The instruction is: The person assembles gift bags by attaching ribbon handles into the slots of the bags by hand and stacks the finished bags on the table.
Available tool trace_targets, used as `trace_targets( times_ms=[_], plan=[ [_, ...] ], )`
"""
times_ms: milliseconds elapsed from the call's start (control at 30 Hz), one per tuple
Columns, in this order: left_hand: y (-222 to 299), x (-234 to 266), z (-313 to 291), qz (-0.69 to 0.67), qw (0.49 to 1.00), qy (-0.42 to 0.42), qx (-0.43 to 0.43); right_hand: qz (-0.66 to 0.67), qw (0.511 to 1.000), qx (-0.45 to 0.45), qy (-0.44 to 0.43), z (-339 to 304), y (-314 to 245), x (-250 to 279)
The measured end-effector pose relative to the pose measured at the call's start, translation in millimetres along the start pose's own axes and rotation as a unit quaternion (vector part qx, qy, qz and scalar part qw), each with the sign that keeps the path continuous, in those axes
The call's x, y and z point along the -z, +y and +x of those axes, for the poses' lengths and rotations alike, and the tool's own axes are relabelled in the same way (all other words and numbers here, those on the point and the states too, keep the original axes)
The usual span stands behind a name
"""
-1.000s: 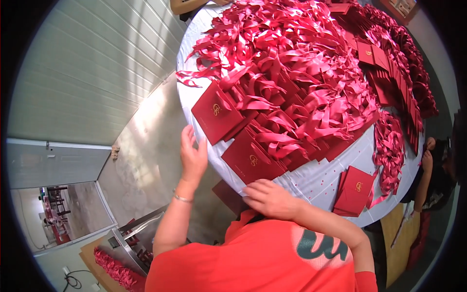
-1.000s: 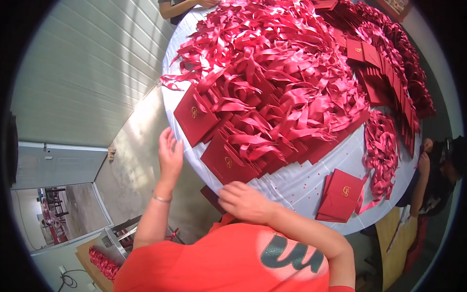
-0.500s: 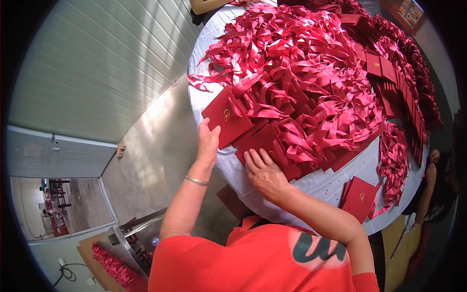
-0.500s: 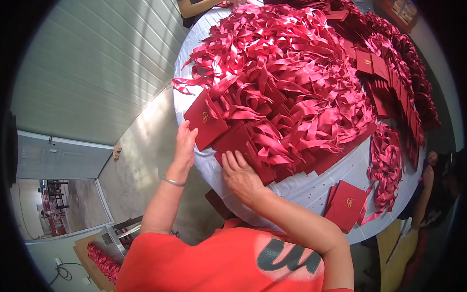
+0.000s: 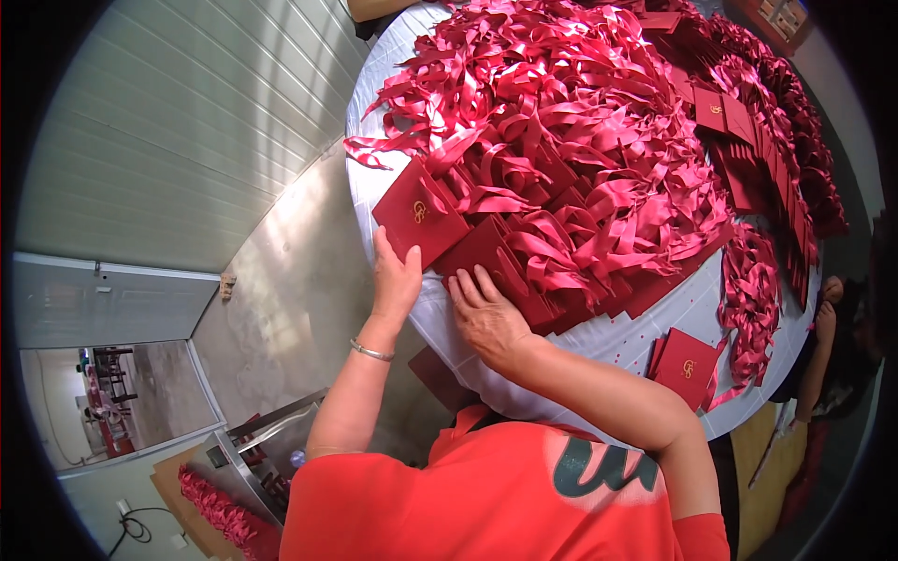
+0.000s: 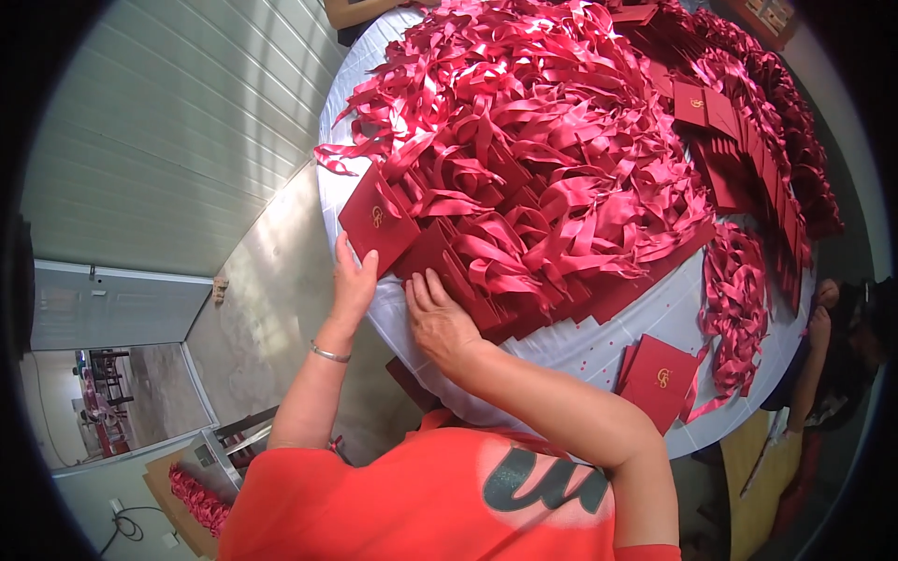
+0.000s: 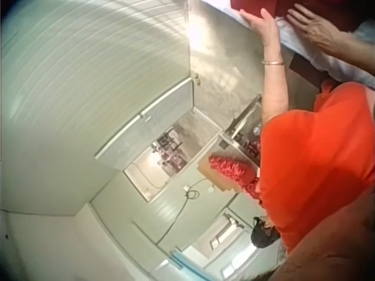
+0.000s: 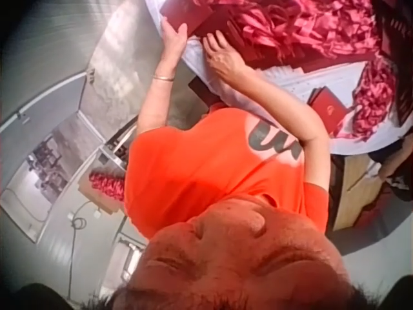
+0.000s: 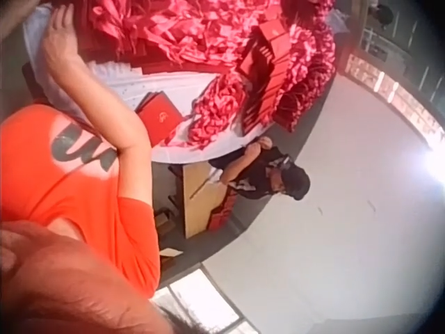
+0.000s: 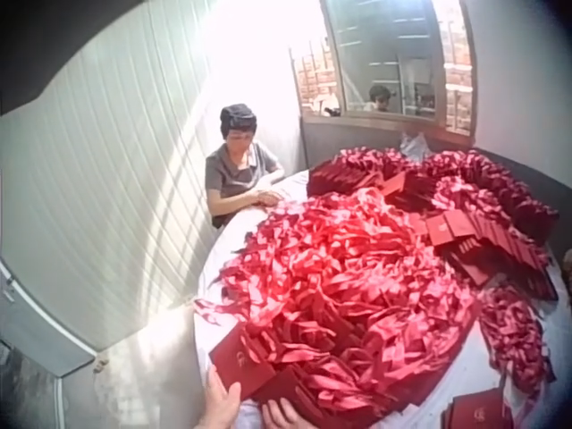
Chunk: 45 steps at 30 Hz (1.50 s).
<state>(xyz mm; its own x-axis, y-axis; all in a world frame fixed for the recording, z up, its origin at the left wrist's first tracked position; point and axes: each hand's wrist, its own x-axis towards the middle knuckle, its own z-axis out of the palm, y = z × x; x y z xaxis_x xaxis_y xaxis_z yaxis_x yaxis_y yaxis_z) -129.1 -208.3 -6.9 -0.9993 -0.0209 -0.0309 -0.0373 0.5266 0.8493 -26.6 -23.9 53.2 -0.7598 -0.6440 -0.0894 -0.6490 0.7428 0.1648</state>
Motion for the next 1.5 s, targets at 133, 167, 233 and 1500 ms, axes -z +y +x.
trace_targets(
  times_ms=[133, 167, 233, 1500],
  plan=[
    [-24, -9, -43, 0.167, 0.980, 0.019, -0.111, 0.020, 1.000, -0.014, 0.016, 0, 7, -5],
    [-29, -9, -53, 0.225, 0.964, 0.011, -0.139, 0.014, 0.999, -0.022, 0.022, -1, 8, -5],
    [-25, -5, -60, 0.243, 0.960, -0.031, -0.138, 0.033, 0.999, -0.038, 0.000, -3, 11, 2],
    [24, 33, -26, 0.442, 0.855, -0.244, -0.123, -0.105, 0.993, 0.022, -0.043, -37, 86, 7]
  ],
)
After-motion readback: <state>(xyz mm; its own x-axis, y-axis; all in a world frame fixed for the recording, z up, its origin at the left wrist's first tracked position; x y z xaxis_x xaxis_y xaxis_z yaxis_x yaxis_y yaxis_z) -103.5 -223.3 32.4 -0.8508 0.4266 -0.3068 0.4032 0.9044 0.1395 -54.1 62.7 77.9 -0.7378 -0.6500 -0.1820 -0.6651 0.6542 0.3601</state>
